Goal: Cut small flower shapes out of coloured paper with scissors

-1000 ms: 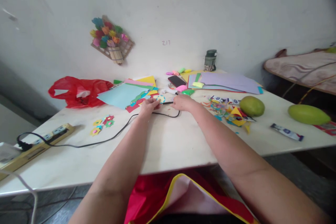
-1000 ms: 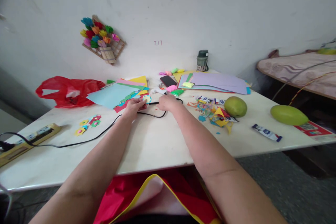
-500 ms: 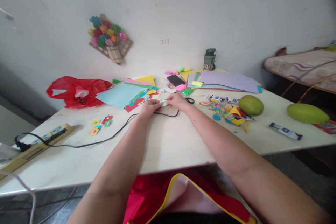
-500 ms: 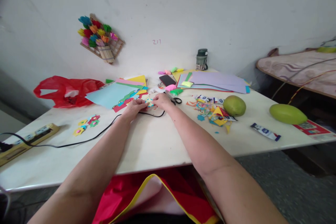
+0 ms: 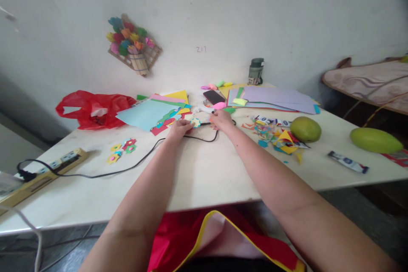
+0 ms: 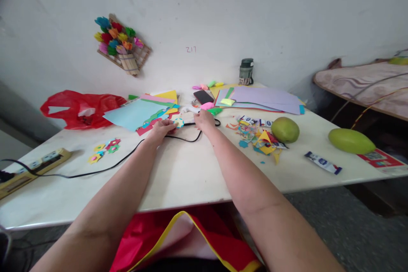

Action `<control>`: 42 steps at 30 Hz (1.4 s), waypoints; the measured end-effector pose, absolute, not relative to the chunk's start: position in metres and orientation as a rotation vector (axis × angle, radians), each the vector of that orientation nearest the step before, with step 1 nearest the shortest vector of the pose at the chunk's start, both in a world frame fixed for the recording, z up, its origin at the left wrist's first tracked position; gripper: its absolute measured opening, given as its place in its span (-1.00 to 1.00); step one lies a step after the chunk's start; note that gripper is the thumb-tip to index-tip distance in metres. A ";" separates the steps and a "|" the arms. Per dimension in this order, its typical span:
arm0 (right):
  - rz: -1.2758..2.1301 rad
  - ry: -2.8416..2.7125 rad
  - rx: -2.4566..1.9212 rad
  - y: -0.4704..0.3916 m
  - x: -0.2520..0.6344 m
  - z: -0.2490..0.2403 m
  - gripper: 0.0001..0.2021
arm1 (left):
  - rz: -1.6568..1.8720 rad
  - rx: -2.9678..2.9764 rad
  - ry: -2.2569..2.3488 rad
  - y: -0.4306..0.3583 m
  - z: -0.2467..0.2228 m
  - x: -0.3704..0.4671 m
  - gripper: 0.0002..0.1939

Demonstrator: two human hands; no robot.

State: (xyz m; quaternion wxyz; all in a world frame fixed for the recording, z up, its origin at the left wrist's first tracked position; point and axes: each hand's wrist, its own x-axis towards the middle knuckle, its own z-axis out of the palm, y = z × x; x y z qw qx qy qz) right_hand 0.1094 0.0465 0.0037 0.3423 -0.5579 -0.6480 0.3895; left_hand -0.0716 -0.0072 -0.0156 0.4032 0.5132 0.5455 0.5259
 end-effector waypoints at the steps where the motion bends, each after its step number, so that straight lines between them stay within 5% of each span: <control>1: 1.040 -1.677 -1.419 0.046 0.110 0.004 -0.80 | 1.311 1.305 1.381 -0.007 -0.015 -0.072 -0.62; 6: 1.285 -1.729 -1.160 0.030 0.104 0.008 -0.80 | 1.235 1.374 1.380 -0.010 -0.013 -0.073 -0.59; 22: 0.965 -1.854 -1.202 0.046 0.081 -0.026 -0.94 | 1.210 1.317 1.410 -0.011 -0.013 -0.075 -0.66; 42: 1.161 -1.702 -1.153 0.030 0.089 -0.010 -0.89 | 1.256 1.222 1.388 -0.009 -0.014 -0.074 -0.65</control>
